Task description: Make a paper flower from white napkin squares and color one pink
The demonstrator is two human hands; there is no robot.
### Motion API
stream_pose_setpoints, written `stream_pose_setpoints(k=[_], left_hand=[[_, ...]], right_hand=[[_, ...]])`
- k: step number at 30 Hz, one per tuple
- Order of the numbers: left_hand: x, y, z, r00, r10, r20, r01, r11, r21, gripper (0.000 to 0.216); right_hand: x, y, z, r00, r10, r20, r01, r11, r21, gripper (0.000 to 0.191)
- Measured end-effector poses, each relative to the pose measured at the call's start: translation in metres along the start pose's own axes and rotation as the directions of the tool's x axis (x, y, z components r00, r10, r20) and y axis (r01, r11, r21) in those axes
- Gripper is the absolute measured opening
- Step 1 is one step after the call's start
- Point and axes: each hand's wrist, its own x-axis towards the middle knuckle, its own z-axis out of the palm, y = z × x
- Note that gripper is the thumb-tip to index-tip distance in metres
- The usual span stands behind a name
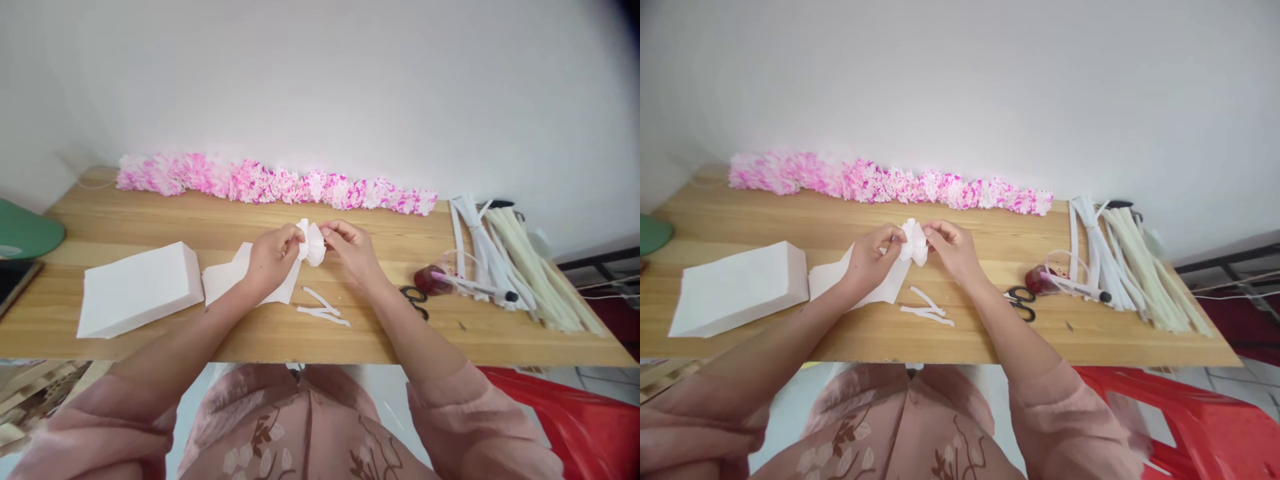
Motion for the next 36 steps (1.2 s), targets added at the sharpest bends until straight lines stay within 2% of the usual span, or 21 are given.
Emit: stream_pose_setpoints(k=[3,6,12,16,19,23,25,28,32,36], left_hand=[[0.002,-0.006,0.0,0.993,0.121,-0.009,-0.12,0.992,0.027,0.023],[0.003,-0.011,-0.001,0.987,0.162,-0.017,-0.161,0.987,0.019,0.027],[0.002,-0.012,0.002,0.987,0.159,-0.015,-0.159,0.987,0.035,0.03],[0.001,-0.008,0.003,0.997,0.075,0.012,-0.075,0.997,0.004,0.026],[0.001,-0.002,0.001,0.998,-0.035,0.056,0.042,0.992,-0.119,0.018],[0.002,0.002,-0.004,0.993,-0.083,0.082,0.101,0.962,-0.253,0.028],[0.003,0.003,-0.005,0.989,-0.106,0.099,0.128,0.956,-0.263,0.031],[0.003,0.004,-0.005,0.984,-0.136,0.112,0.162,0.949,-0.27,0.031],[0.003,0.004,-0.005,0.985,-0.136,0.102,0.158,0.955,-0.251,0.027],[0.003,0.002,-0.004,0.986,-0.139,0.087,0.155,0.964,-0.215,0.023]], right_hand=[[-0.001,-0.002,0.0,1.0,-0.01,0.013,0.01,1.0,-0.004,0.021],[-0.001,-0.004,0.0,1.0,-0.015,0.024,0.016,1.0,-0.019,0.019],[-0.002,-0.001,0.0,0.998,-0.034,0.046,0.038,0.994,-0.098,0.021],[-0.005,-0.001,-0.001,0.988,-0.135,0.069,0.148,0.955,-0.256,0.023],[-0.008,-0.004,0.0,0.958,-0.265,0.112,0.288,0.868,-0.404,0.022],[-0.011,-0.007,0.001,0.853,-0.472,0.224,0.512,0.671,-0.536,0.021],[-0.012,-0.006,0.001,0.802,-0.525,0.285,0.583,0.586,-0.563,0.021],[-0.012,-0.004,0.001,0.754,-0.561,0.341,0.638,0.503,-0.584,0.022],[-0.012,-0.003,0.001,0.747,-0.565,0.349,0.645,0.492,-0.584,0.023],[-0.012,-0.004,0.002,0.774,-0.539,0.332,0.623,0.559,-0.547,0.022]])
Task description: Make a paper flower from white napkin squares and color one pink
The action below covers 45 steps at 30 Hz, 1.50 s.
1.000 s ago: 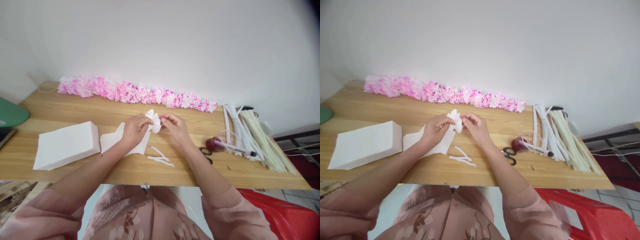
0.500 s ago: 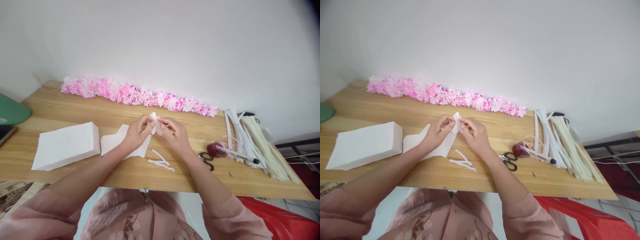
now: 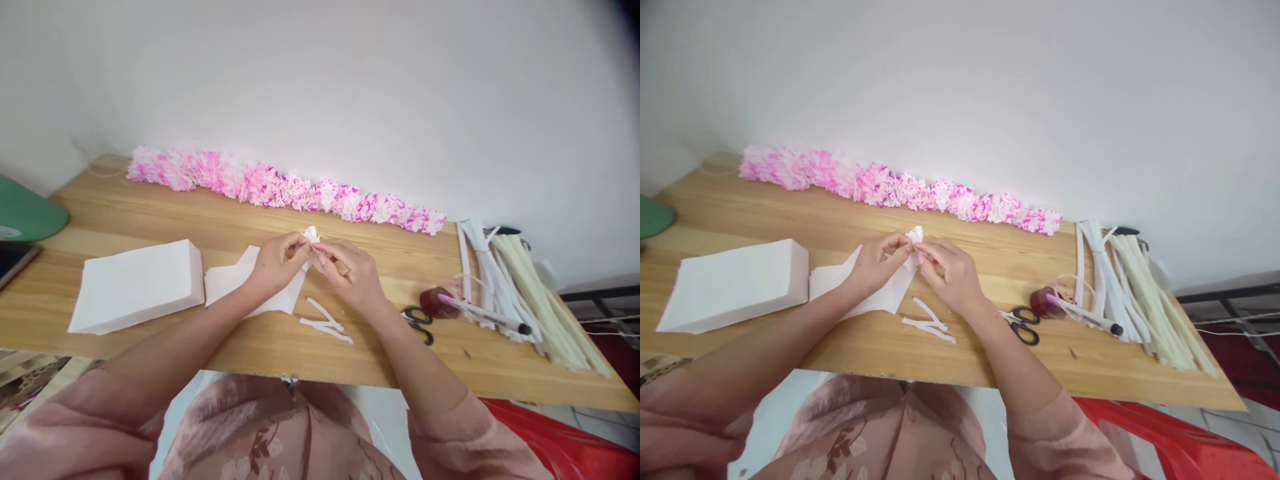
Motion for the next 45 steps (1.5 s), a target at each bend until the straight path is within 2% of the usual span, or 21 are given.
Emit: stream_pose_setpoints(k=[4,8,10,14,17,20,22,24,28,33,35,39,45], left_hand=[[0.001,0.001,0.0,1.0,-0.029,-0.01,0.029,0.999,-0.037,0.022],[0.001,0.002,0.0,0.999,-0.036,-0.012,0.035,0.996,-0.086,0.021],[0.0,0.001,0.0,1.0,-0.029,-0.005,0.028,0.995,-0.101,0.025],[0.0,-0.001,0.0,0.999,-0.038,-0.018,0.035,0.99,-0.135,0.036],[0.001,-0.001,0.001,0.996,-0.079,-0.043,0.071,0.984,-0.164,0.031],[0.002,0.0,0.002,0.992,-0.107,-0.059,0.096,0.981,-0.17,0.023],[0.001,0.0,0.002,0.992,-0.108,-0.06,0.096,0.981,-0.168,0.021],[0.001,0.001,0.002,0.993,-0.101,-0.056,0.092,0.984,-0.156,0.021],[-0.002,0.003,0.003,0.997,-0.048,-0.053,0.044,0.997,-0.063,0.021],[-0.004,0.003,0.005,0.998,0.038,-0.046,-0.037,0.999,0.032,0.02],[-0.003,0.003,0.004,0.999,0.021,-0.034,-0.021,1.0,-0.014,0.021],[0.001,-0.001,0.003,0.998,-0.059,-0.024,0.052,0.975,-0.217,0.024],[0.006,-0.01,0.006,0.992,-0.121,-0.028,0.104,0.932,-0.348,0.027]], right_hand=[[0.001,0.0,-0.002,0.986,0.165,0.011,-0.165,0.978,0.124,0.02],[0.002,0.001,-0.003,0.936,0.35,0.04,-0.348,0.901,0.259,0.021],[0.002,0.002,-0.003,0.937,0.346,0.045,-0.345,0.9,0.266,0.021],[0.002,0.003,-0.001,0.985,0.168,0.03,-0.17,0.972,0.161,0.02],[0.001,0.003,0.001,0.996,0.086,0.024,-0.087,0.993,0.085,0.019],[-0.001,0.003,0.001,0.997,0.076,0.032,-0.078,0.994,0.07,0.018],[0.0,0.002,0.001,0.993,0.117,0.031,-0.12,0.988,0.098,0.018],[0.0,0.001,0.0,0.977,0.211,0.029,-0.213,0.966,0.149,0.017],[0.003,0.0,0.0,0.916,0.4,0.026,-0.394,0.889,0.231,0.018],[0.002,0.004,0.005,0.883,0.469,0.006,-0.454,0.85,0.266,0.02],[0.002,0.008,0.008,0.85,0.527,0.001,-0.493,0.795,0.355,0.02],[0.003,0.012,0.009,0.783,0.621,0.017,-0.53,0.654,0.54,0.025],[0.006,0.007,0.004,0.782,0.622,0.044,-0.526,0.62,0.582,0.031]])
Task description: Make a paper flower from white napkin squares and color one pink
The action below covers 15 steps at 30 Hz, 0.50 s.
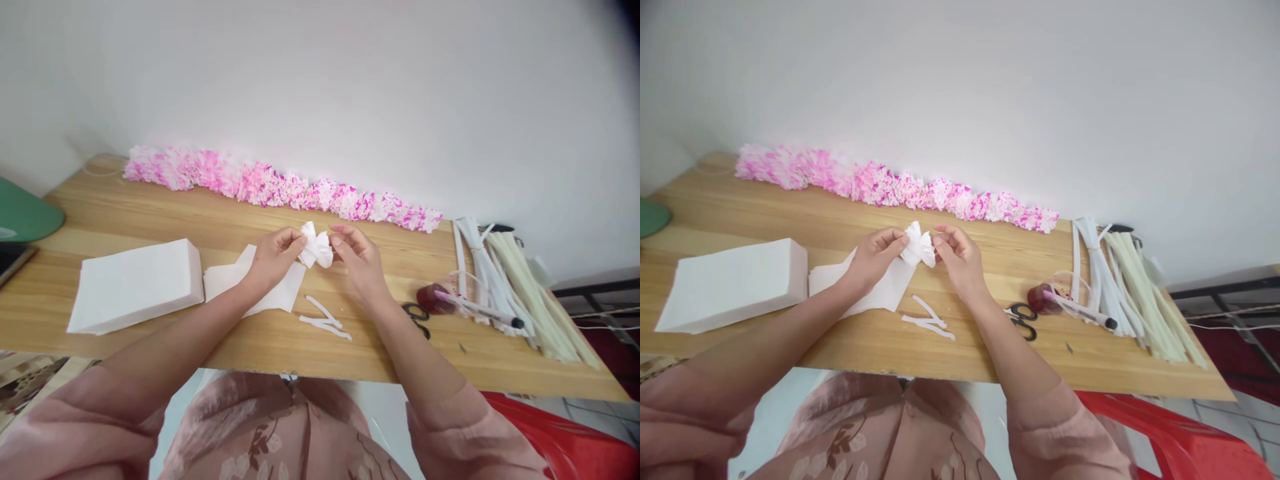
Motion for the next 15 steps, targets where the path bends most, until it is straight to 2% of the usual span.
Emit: stream_pose_setpoints(k=[5,8,11,15], left_hand=[[0.0005,-0.0006,-0.0014,0.999,-0.013,-0.048,0.01,0.998,-0.069,0.027],[0.002,-0.0009,-0.0028,0.997,-0.015,-0.074,0.009,0.997,-0.076,0.027],[0.0034,-0.0003,-0.0029,0.996,-0.027,-0.089,0.019,0.995,-0.094,0.028],[0.0032,0.0008,-0.0013,0.999,-0.023,-0.022,0.02,0.993,-0.115,0.03]], right_hand=[[-0.0013,-0.002,-0.0036,0.998,-0.042,0.048,0.047,0.993,-0.111,0.039],[-0.0016,-0.0005,-0.0048,0.995,-0.06,0.081,0.08,0.962,-0.261,0.036],[-0.0016,0.002,-0.0042,0.994,-0.065,0.092,0.093,0.936,-0.34,0.03],[-0.0014,0.003,-0.0021,0.992,-0.103,0.079,0.125,0.924,-0.361,0.02]])
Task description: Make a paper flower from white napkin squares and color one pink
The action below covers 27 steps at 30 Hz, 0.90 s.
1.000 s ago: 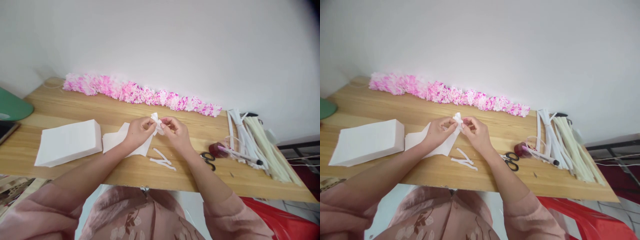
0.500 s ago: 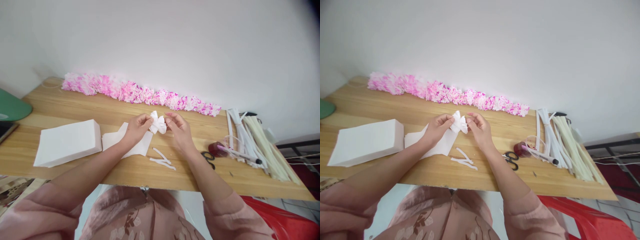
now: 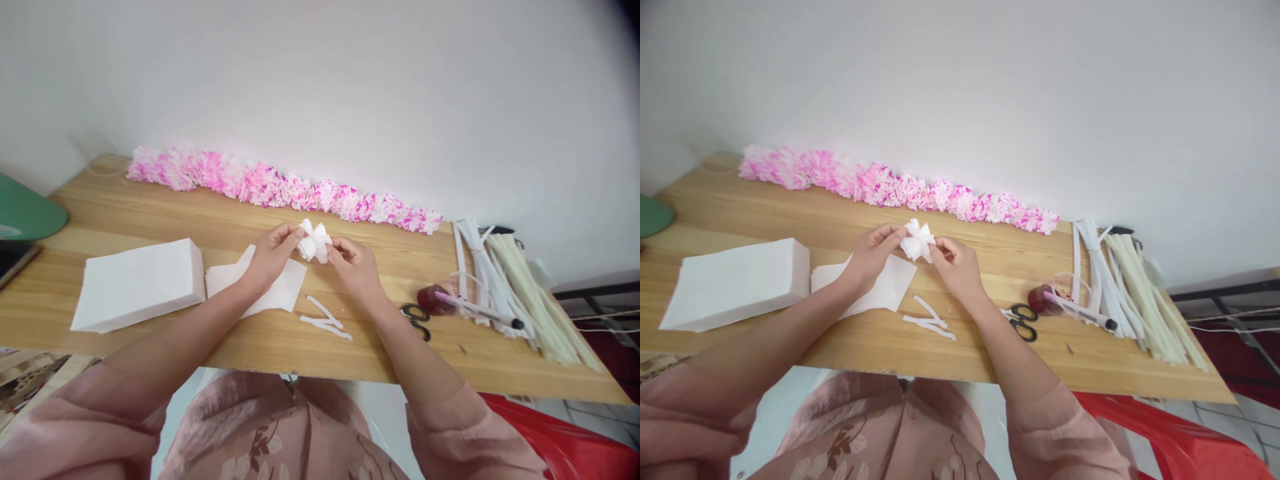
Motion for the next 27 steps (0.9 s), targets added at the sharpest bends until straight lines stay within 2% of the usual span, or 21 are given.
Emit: stream_pose_setpoints(k=[4,9,14,17,21,24,27], left_hand=[[-0.002,-0.003,0.001,0.991,0.058,0.119,-0.066,0.996,0.065,0.027],[-0.004,-0.004,0.001,0.992,0.07,0.103,-0.099,0.946,0.309,0.011],[-0.006,0.003,0.002,0.98,0.081,0.184,-0.143,0.924,0.355,0.015],[-0.007,0.004,0.003,0.985,0.075,0.157,-0.129,0.919,0.372,0.025],[-0.009,0.005,0.004,0.99,0.094,0.103,-0.13,0.887,0.443,0.026],[-0.01,0.006,0.005,0.989,0.118,0.086,-0.144,0.873,0.466,0.019],[-0.008,0.004,0.004,0.993,0.089,0.078,-0.112,0.923,0.368,0.016]], right_hand=[[0.0,-0.002,0.001,0.999,-0.016,-0.04,0.016,1.0,-0.002,0.018],[-0.001,-0.003,0.001,0.999,-0.029,-0.046,0.028,1.0,-0.014,0.02],[-0.002,-0.001,0.002,0.994,-0.1,-0.043,0.096,0.993,-0.075,0.02],[-0.002,0.001,0.004,0.989,-0.146,-0.037,0.14,0.983,-0.122,0.018],[-0.003,0.003,0.006,0.985,-0.172,-0.027,0.166,0.975,-0.15,0.015],[-0.004,0.0,0.006,0.992,-0.127,-0.027,0.122,0.982,-0.147,0.019],[-0.004,-0.002,0.005,0.999,-0.041,-0.029,0.039,0.997,-0.059,0.023]])
